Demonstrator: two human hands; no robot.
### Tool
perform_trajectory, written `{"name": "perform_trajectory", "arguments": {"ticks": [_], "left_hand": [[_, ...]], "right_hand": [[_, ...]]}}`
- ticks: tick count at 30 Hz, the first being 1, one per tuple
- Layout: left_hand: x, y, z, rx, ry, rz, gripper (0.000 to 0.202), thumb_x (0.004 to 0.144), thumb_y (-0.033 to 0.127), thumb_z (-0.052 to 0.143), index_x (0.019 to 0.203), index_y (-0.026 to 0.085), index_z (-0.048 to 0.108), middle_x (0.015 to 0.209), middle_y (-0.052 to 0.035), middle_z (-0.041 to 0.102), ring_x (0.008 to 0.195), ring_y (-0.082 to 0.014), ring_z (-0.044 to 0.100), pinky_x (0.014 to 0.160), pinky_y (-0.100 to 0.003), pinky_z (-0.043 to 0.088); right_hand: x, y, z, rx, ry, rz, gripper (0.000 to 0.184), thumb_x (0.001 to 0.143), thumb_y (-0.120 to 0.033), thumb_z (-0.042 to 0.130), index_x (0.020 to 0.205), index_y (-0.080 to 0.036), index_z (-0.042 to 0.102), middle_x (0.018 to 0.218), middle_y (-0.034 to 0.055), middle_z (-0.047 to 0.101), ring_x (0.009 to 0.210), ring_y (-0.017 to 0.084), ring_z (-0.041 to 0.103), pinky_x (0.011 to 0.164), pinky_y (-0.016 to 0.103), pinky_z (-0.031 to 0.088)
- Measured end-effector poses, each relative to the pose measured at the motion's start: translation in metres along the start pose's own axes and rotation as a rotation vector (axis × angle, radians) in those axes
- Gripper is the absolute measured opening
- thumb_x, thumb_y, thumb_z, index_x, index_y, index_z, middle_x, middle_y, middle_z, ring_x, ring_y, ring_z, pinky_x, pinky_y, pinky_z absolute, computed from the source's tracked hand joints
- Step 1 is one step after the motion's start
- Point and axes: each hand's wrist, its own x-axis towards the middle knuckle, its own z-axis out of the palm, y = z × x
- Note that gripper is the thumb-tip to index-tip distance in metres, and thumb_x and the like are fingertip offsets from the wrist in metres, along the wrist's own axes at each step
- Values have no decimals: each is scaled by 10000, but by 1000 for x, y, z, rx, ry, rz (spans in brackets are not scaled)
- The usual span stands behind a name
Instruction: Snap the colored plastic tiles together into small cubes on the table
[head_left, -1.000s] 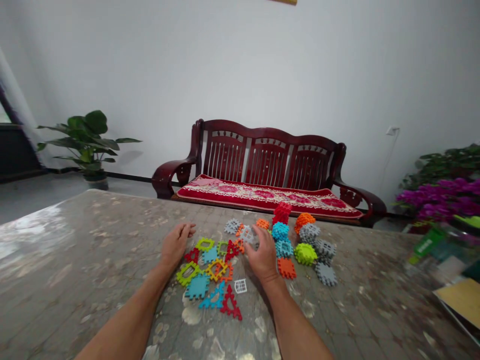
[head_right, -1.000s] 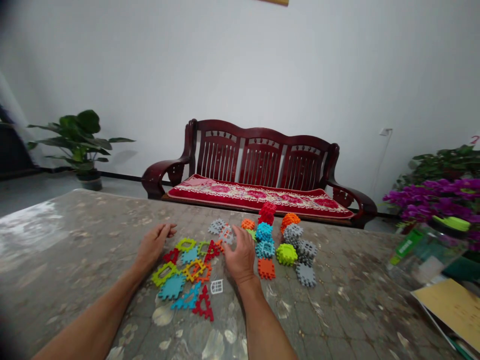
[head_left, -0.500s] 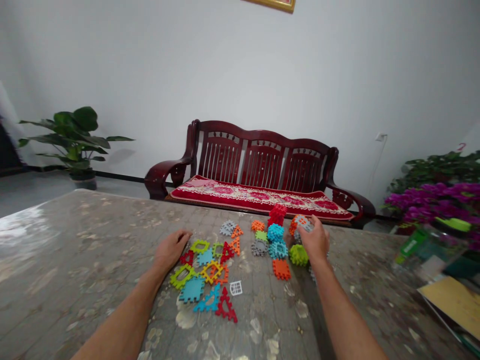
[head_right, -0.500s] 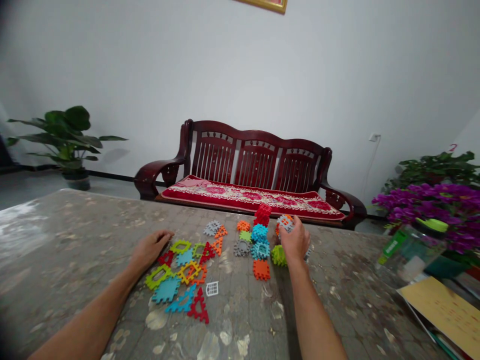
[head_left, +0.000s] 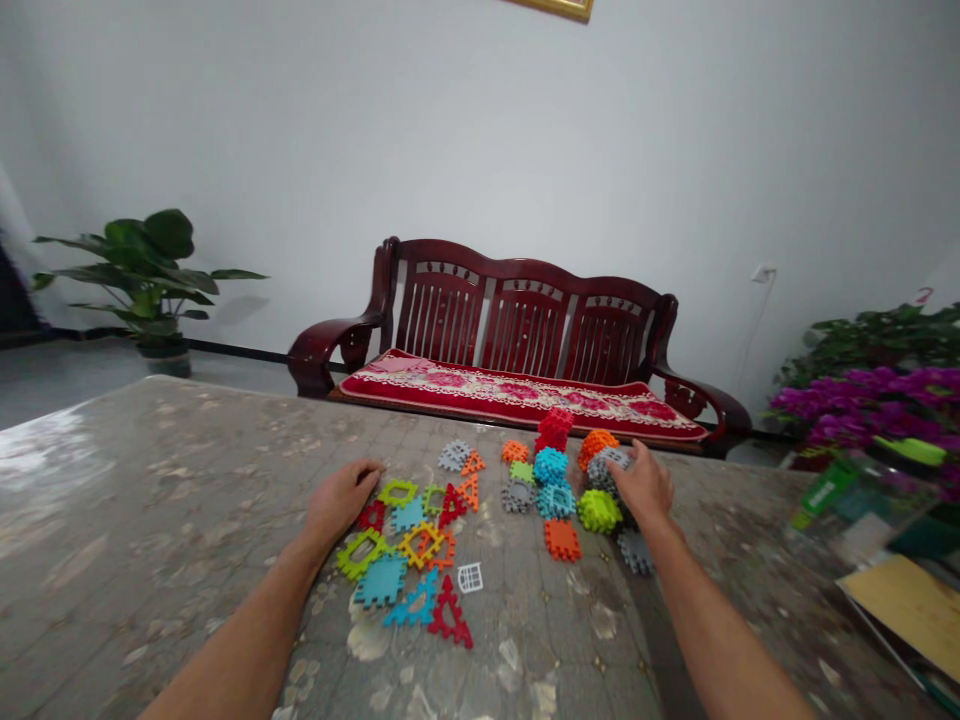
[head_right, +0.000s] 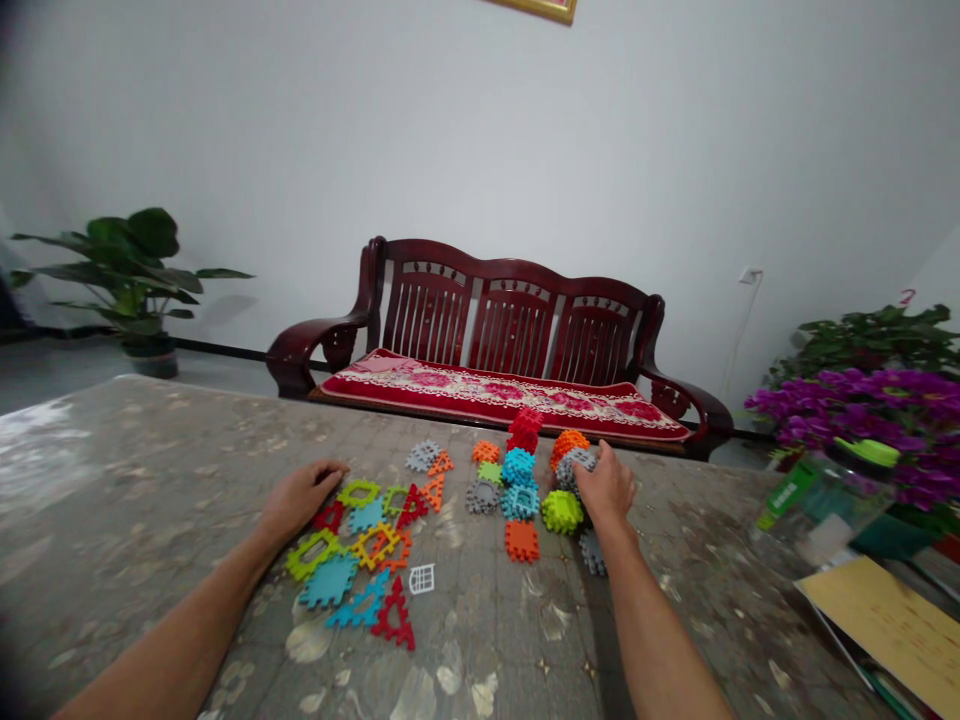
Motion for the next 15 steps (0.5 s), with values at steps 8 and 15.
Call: {"name": "perform_trajectory", "arguments": {"ticks": [8,15], "left_hand": [[0,1,2,7,6,-5,309,884,355,480,1023,254,736,1057,-37,769,942,-240,684,753,-279,470],[-2,4,1,11,-6,16,312,892,327,463,1038,243,727,1070,-41,763,957,-232,684,768,-280,473]], "right_hand": [[-24,-17,-1,203,200,-174,507,817,-340,476,1262,-136,608,1193,149,673,1103,307,560,981,430,409],[-84,-83,26,473,-42,-615,316,839,-226,468,1039,-224,713,1029,61,726,1012,249,617,959,408,451]]}}
